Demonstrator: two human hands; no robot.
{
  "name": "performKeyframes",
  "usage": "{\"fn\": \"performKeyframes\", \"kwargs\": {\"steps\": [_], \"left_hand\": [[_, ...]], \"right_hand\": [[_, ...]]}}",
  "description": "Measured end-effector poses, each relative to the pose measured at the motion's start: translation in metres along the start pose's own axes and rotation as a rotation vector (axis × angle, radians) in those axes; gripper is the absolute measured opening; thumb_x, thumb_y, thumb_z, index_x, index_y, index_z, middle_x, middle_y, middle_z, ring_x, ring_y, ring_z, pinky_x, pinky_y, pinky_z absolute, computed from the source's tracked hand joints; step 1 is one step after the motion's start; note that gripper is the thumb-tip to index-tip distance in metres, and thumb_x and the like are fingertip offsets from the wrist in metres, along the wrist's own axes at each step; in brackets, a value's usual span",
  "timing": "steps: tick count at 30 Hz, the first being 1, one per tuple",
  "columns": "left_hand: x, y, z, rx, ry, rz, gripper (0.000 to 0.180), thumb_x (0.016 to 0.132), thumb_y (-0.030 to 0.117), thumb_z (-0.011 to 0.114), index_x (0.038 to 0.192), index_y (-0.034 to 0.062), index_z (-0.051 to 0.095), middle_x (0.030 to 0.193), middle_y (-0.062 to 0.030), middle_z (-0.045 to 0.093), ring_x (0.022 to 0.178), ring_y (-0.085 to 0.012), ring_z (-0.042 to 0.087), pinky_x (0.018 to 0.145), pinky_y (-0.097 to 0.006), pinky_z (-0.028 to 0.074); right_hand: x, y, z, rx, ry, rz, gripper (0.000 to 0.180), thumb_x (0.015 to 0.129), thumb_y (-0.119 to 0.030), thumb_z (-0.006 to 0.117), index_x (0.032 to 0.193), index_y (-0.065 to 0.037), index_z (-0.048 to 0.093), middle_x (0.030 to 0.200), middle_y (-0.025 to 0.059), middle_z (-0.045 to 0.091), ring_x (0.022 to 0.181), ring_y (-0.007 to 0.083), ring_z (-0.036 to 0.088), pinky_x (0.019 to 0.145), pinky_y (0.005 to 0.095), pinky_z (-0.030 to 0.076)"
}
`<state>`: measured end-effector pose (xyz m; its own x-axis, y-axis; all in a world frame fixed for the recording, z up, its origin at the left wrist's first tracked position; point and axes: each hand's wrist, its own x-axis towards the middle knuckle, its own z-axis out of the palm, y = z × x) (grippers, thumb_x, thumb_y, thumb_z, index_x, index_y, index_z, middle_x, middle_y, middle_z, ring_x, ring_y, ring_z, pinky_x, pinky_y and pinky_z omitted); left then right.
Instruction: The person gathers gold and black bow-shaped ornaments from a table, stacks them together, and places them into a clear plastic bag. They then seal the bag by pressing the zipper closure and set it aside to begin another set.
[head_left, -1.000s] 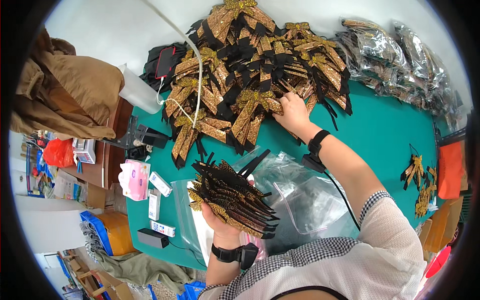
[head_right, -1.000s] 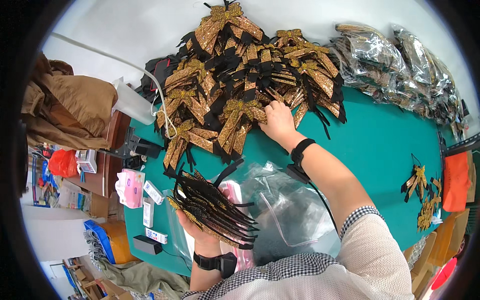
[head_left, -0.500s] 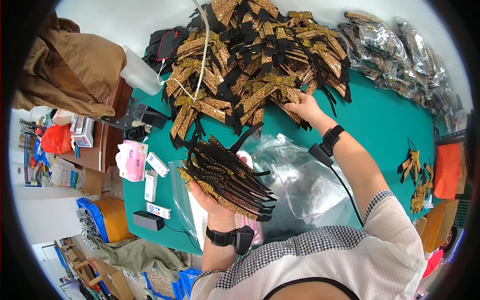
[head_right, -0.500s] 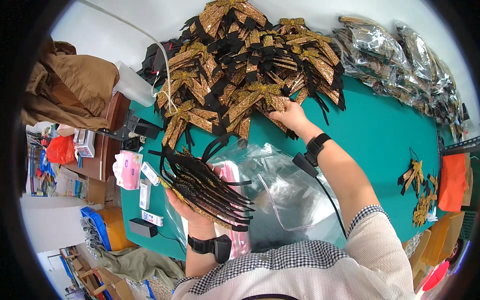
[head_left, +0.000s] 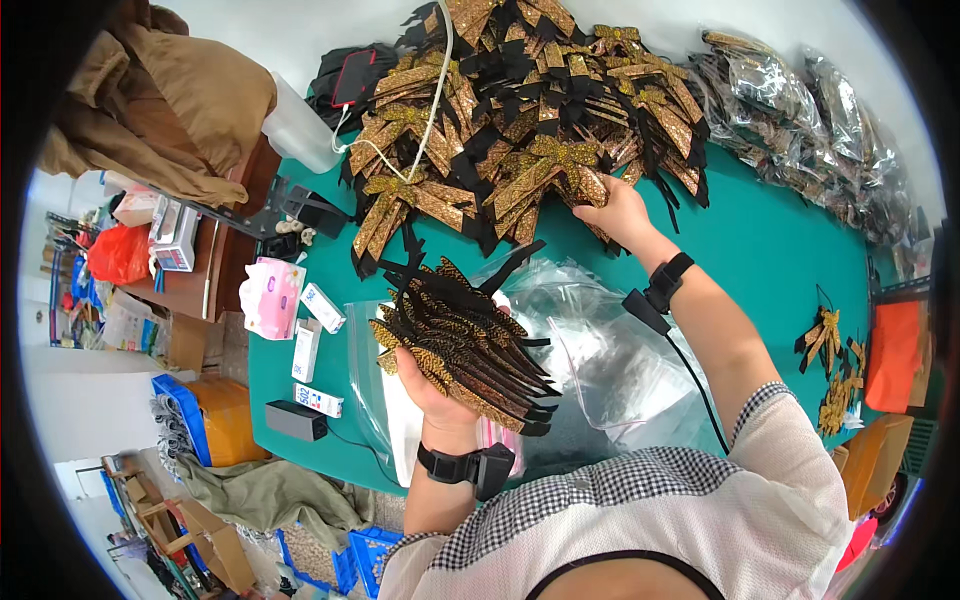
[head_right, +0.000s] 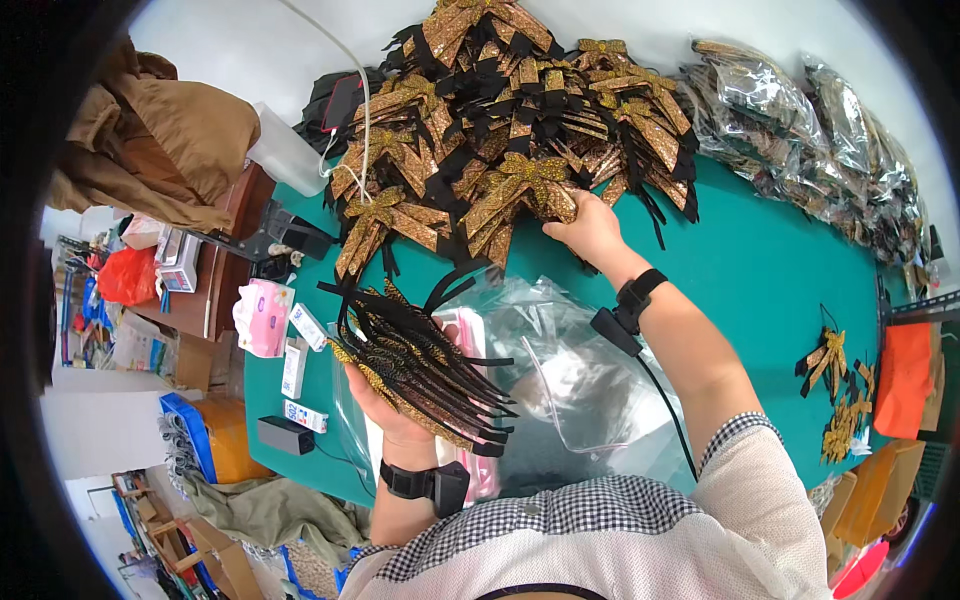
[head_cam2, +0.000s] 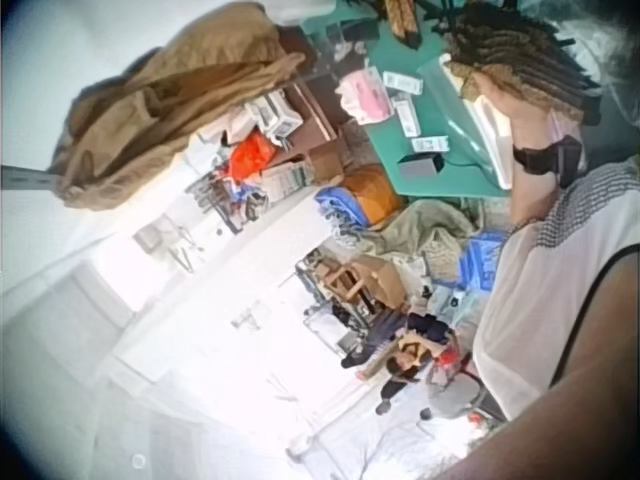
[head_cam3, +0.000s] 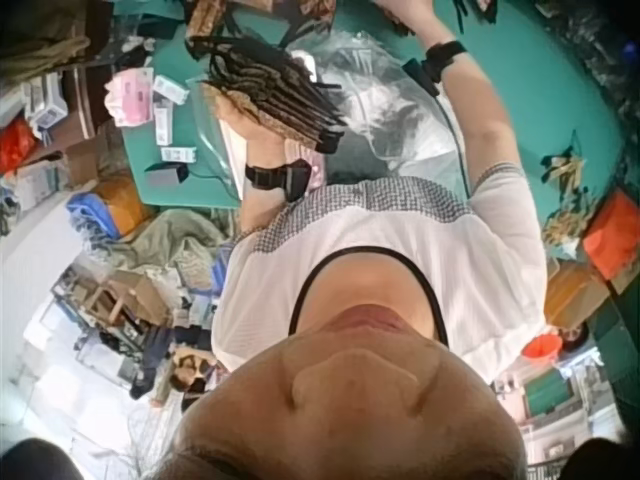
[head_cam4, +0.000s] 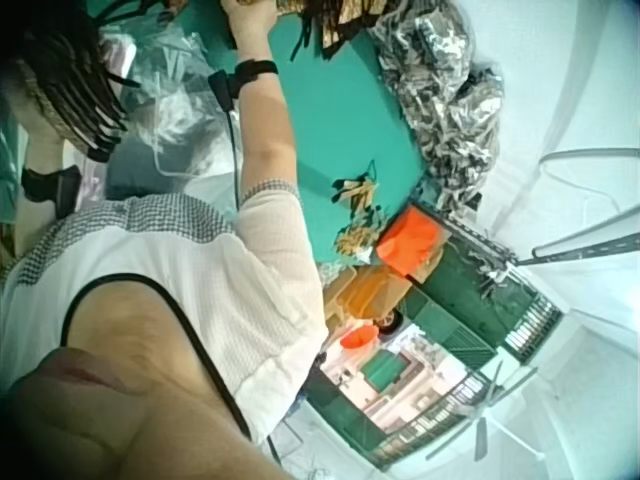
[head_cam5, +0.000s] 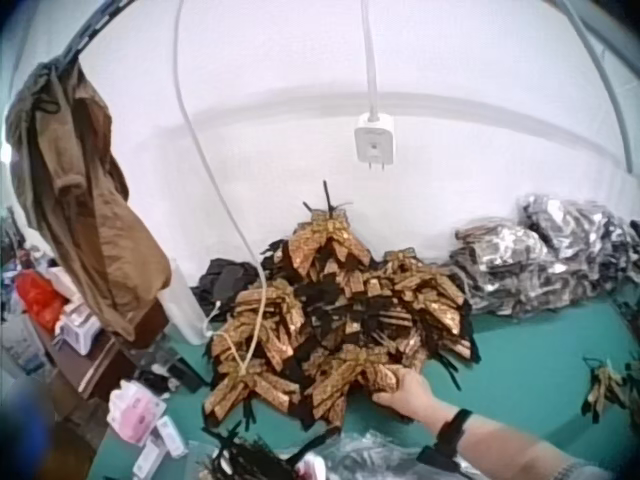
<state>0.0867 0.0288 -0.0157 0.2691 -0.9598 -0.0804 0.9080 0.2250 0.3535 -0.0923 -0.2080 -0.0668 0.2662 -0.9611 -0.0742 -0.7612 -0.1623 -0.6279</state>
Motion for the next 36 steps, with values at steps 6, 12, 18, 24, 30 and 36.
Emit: {"fn": "performKeyframes", "kwargs": {"steps": [6, 12, 18, 24, 30, 36], "left_hand": [[0.007, -0.006, -0.003, -0.093, -0.003, 0.033, 0.079, 0.077, 0.067, 0.040, 0.127, 0.0057, 0.042, 0.119, -0.0181, 0.051, 0.109, -0.0378, 0.048, 0.096, -0.050, 0.036], [0.014, -0.020, -0.001, -0.104, 0.030, -0.070, 0.084, 0.071, 0.071, 0.044, 0.123, 0.0054, 0.046, 0.118, -0.0177, 0.050, 0.105, -0.0358, 0.050, 0.087, -0.049, 0.042], [0.009, -0.024, -0.017, -0.078, 0.065, -0.079, 0.084, 0.070, 0.072, 0.045, 0.123, 0.0054, 0.045, 0.120, -0.0187, 0.048, 0.109, -0.0337, 0.047, 0.091, -0.046, 0.040], [-0.011, -0.001, -0.047, -0.167, -0.079, -0.065, 0.092, 0.069, 0.075, 0.044, 0.130, 0.0068, 0.037, 0.123, -0.0149, 0.047, 0.108, -0.0356, 0.050, 0.092, -0.048, 0.041], [-0.015, 0.001, -0.050, 0.003, 0.087, -0.007, 0.091, 0.070, 0.075, 0.043, 0.130, 0.0068, 0.036, 0.125, -0.0095, 0.047, 0.107, -0.0308, 0.051, 0.088, -0.048, 0.046], [-0.008, -0.013, -0.037, -0.058, 0.061, -0.071, 0.088, 0.070, 0.070, 0.048, 0.131, 0.0078, 0.036, 0.123, -0.0237, 0.045, 0.118, -0.0418, 0.038, 0.093, -0.049, 0.040]], "right_hand": [[-0.034, -0.034, -0.006, -0.046, 0.013, -0.081, 0.066, 0.063, -0.038, 0.074, 0.111, -0.002, 0.049, 0.091, 0.0208, 0.062, 0.084, 0.0331, 0.061, 0.075, 0.0389, 0.047], [-0.095, -0.050, 0.011, 0.108, 0.120, -0.343, 0.047, 0.077, -0.030, 0.063, 0.112, -0.002, 0.048, 0.087, 0.0202, 0.061, 0.078, 0.0348, 0.060, 0.068, 0.0401, 0.048], [-0.128, -0.051, 0.022, 0.246, 0.071, -0.340, 0.036, 0.082, -0.017, 0.057, 0.113, -0.001, 0.047, 0.090, 0.0208, 0.058, 0.079, 0.0365, 0.057, 0.066, 0.0396, 0.046], [-0.141, -0.027, 0.043, 0.383, -0.117, -0.209, 0.066, 0.070, -0.029, 0.071, 0.120, 0.001, 0.040, 0.101, 0.0216, 0.055, 0.092, 0.0360, 0.055, 0.078, 0.0400, 0.044], [-0.148, -0.015, 0.076, 0.217, 0.089, -0.262, 0.070, 0.067, -0.026, 0.071, 0.120, 0.005, 0.037, 0.099, 0.0224, 0.055, 0.092, 0.0392, 0.052, 0.079, 0.0431, 0.042], [-0.152, -0.031, 0.077, 0.372, -0.040, -0.116, 0.054, 0.075, -0.012, 0.057, 0.122, 0.004, 0.035, 0.092, 0.0257, 0.056, 0.081, 0.0407, 0.056, 0.071, 0.0428, 0.046]]}}
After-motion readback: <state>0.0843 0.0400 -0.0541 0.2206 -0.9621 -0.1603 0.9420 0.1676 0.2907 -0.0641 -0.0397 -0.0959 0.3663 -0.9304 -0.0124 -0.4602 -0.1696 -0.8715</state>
